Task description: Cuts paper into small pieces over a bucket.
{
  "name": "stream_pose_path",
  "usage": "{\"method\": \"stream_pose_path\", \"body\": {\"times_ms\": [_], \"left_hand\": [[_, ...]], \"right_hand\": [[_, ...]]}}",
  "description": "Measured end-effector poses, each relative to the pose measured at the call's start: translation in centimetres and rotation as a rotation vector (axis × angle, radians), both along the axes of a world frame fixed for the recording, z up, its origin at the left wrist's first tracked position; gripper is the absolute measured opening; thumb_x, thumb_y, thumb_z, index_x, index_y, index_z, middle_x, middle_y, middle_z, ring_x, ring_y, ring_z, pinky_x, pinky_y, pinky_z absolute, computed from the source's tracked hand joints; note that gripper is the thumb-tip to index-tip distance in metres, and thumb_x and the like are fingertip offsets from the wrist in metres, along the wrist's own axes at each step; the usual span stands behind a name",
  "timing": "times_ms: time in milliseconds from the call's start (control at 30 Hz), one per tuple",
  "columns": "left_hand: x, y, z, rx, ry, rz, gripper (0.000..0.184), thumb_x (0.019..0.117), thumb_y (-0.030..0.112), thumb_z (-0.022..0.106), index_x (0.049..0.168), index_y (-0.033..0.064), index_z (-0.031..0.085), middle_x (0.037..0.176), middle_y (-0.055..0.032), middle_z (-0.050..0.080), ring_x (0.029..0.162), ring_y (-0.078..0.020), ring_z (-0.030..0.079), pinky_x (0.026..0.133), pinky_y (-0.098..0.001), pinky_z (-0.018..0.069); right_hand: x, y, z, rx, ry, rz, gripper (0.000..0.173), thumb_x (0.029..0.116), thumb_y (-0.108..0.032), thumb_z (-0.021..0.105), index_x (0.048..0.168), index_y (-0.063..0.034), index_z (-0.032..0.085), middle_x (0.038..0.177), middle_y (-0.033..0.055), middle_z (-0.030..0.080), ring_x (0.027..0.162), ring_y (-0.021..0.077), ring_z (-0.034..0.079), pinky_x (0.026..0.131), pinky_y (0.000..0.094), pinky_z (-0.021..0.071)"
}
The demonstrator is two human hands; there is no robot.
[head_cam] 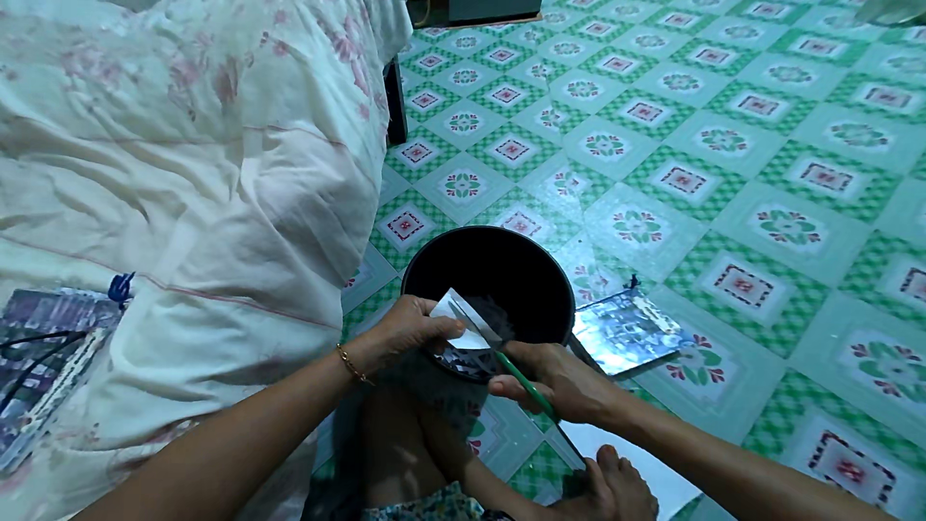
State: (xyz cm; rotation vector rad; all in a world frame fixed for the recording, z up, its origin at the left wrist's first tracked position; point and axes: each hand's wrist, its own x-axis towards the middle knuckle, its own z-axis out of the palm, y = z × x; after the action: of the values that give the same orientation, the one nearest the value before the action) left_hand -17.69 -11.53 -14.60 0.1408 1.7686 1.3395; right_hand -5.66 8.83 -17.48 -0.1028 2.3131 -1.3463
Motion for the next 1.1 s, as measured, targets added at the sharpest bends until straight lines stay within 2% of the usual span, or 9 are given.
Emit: {"method": "stream_pose_path", "body": {"times_ms": [100,300,400,533,667,833,933,1033,1100], "left_hand": [[-0.1,0.1,0.1,-0.004,-0.011,0.007,0.014,0.0983,-0.002,0.061,0.086,0.0026,0.066,0.067,0.0027,0.065,0.057,-0.0020,0.060,0.060,-0.0169,0.0518],[0.0,-0.1,-0.2,0.001,-0.008,-0.088,0.014,0.0965,-0.001,0.063,0.084,0.0039,0.067,0.067,0.0042,0.065,0.059,-0.0010,0.060,0.060,-0.0165,0.0512],[0.0,-0.1,0.0,-0.007,-0.012,-0.080,0.014,0.0968,-0.001,0.063,0.084,0.0037,0.067,0.067,0.0039,0.066,0.058,-0.0008,0.060,0.058,-0.0160,0.0508],[0.0,-0.1,0.1,-0.002,-0.011,-0.082,0.016,0.0965,-0.002,0.063,0.083,0.0044,0.067,0.067,0.0043,0.066,0.058,-0.0001,0.060,0.059,-0.0154,0.0506],[-0.1,-0.1,-0.1,0.001,-0.012,-0.094,0.013,0.0979,0.001,0.063,0.086,0.0043,0.067,0.069,0.0047,0.066,0.059,-0.0003,0.061,0.059,-0.0154,0.0518],[-1.0,0.0,0.1,-0.022,0.024,0.133,0.003,0.0989,0.001,0.063,0.099,-0.0013,0.064,0.075,-0.0001,0.066,0.062,-0.0037,0.063,0.062,-0.0173,0.0544],[-1.6,0.0,0.1,0.008,0.048,0.262,0.006,0.0980,0.000,0.063,0.103,-0.0035,0.063,0.078,-0.0031,0.067,0.065,-0.0069,0.065,0.066,-0.0207,0.0573],[-1.5,0.0,0.0,0.030,0.082,0.292,0.008,0.0954,-0.001,0.067,0.102,-0.0031,0.063,0.080,-0.0038,0.068,0.066,-0.0075,0.066,0.067,-0.0217,0.0579],[-1.2,0.1,-0.2,0.036,0.089,0.293,0.009,0.0937,-0.003,0.068,0.102,-0.0038,0.064,0.080,-0.0044,0.068,0.067,-0.0080,0.066,0.067,-0.0221,0.0579]], "right_hand": [[0.1,0.1,0.0,-0.005,0.024,-0.020,0.043,0.0975,-0.041,0.066,0.097,0.0013,0.063,0.070,0.0005,0.057,0.058,0.0056,0.055,0.058,0.0232,0.0474],[-0.2,-0.2,0.3,-0.010,-0.091,0.027,0.049,0.0985,-0.048,0.061,0.104,0.0000,0.060,0.076,0.0019,0.058,0.064,0.0098,0.058,0.064,0.0293,0.0503],[-0.1,-0.3,0.1,-0.043,-0.054,-0.002,0.047,0.0979,-0.048,0.062,0.099,-0.0007,0.061,0.071,-0.0009,0.056,0.059,0.0059,0.056,0.060,0.0246,0.0478],[0.1,-0.2,0.2,-0.142,-0.054,-0.076,0.033,0.0965,-0.037,0.069,0.089,-0.0058,0.062,0.062,-0.0081,0.055,0.051,-0.0020,0.054,0.051,0.0152,0.0454],[0.1,0.0,0.1,-0.246,-0.135,-0.130,0.025,0.0956,-0.034,0.069,0.085,-0.0129,0.060,0.058,-0.0122,0.056,0.048,-0.0027,0.055,0.048,0.0142,0.0459],[0.0,1.0,0.7,-0.142,-0.171,-0.088,0.039,0.0986,-0.046,0.058,0.104,-0.0074,0.059,0.070,-0.0086,0.059,0.060,0.0005,0.059,0.059,0.0191,0.0489],[0.1,1.6,0.9,-0.079,-0.194,-0.050,0.044,0.0990,-0.047,0.057,0.109,-0.0042,0.058,0.077,-0.0047,0.060,0.066,0.0033,0.059,0.064,0.0228,0.0493],[0.1,1.5,1.0,-0.043,-0.203,0.016,0.049,0.0988,-0.049,0.057,0.112,-0.0018,0.059,0.082,-0.0004,0.060,0.070,0.0070,0.059,0.068,0.0276,0.0497],[0.0,1.0,0.8,-0.043,-0.176,0.030,0.050,0.0981,-0.050,0.058,0.111,-0.0020,0.060,0.081,-0.0006,0.060,0.069,0.0066,0.059,0.067,0.0271,0.0500]]}}
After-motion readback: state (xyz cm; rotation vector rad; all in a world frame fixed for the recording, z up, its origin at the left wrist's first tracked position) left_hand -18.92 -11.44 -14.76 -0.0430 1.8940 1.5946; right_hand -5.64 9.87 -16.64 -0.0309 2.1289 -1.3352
